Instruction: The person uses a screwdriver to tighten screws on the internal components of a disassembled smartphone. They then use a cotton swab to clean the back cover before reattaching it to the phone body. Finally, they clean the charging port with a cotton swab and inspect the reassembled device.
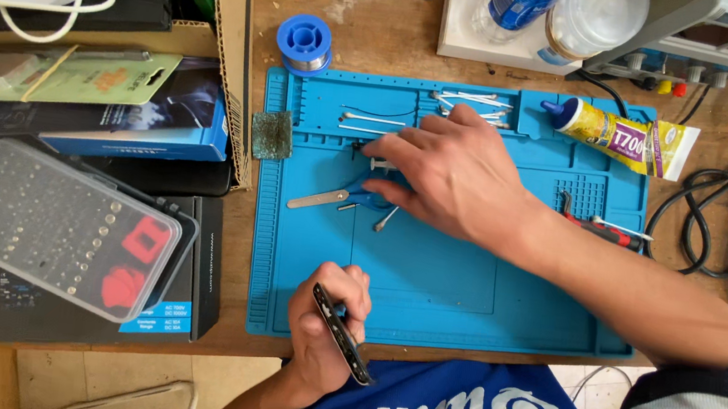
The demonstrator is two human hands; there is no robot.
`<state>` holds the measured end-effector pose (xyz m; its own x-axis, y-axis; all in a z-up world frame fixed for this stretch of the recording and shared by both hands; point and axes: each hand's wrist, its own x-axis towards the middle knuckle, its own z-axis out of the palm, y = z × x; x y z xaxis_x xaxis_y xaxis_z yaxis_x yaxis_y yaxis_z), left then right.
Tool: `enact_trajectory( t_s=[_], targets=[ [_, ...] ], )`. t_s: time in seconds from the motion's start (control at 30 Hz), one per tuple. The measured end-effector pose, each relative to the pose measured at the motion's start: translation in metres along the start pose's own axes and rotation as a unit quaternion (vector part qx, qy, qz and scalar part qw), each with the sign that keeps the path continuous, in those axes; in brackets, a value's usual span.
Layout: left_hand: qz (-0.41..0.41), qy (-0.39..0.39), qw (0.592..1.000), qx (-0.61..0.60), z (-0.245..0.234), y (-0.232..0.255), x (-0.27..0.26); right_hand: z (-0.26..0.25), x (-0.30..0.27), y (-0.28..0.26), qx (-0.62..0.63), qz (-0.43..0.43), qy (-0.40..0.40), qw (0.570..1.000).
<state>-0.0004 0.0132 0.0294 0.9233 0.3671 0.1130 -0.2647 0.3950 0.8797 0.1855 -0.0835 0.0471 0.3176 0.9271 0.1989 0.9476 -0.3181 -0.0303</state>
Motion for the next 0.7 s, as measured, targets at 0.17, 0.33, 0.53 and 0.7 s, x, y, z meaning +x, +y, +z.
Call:
enact_trajectory(
  t_s=[0.17, 0.33, 0.53, 0.7],
  targets=[
    [-0.016, -0.016, 0.999, 0.037, -0.005, -0.002, 0.002, 0.013, 0.016, 0.006, -0.043, -0.014, -0.018, 0.999],
    [-0.049, -0.016, 0.996, 0.066, -0.003, 0.000, 0.004, 0.014, 0.018, 0.006, -0.013, -0.019, 0.029, 0.999],
    [-0.005, -0.015, 0.990, 0.137, -0.008, -0.010, -0.003, -0.011, 0.011, 0.008, 0.126, -0.005, 0.085, 0.988],
    [0.136, -0.045, 0.965, 0.217, -0.004, -0.009, 0.001, -0.033, -0.013, 0.008, 0.304, 0.064, 0.070, 0.948]
  ],
)
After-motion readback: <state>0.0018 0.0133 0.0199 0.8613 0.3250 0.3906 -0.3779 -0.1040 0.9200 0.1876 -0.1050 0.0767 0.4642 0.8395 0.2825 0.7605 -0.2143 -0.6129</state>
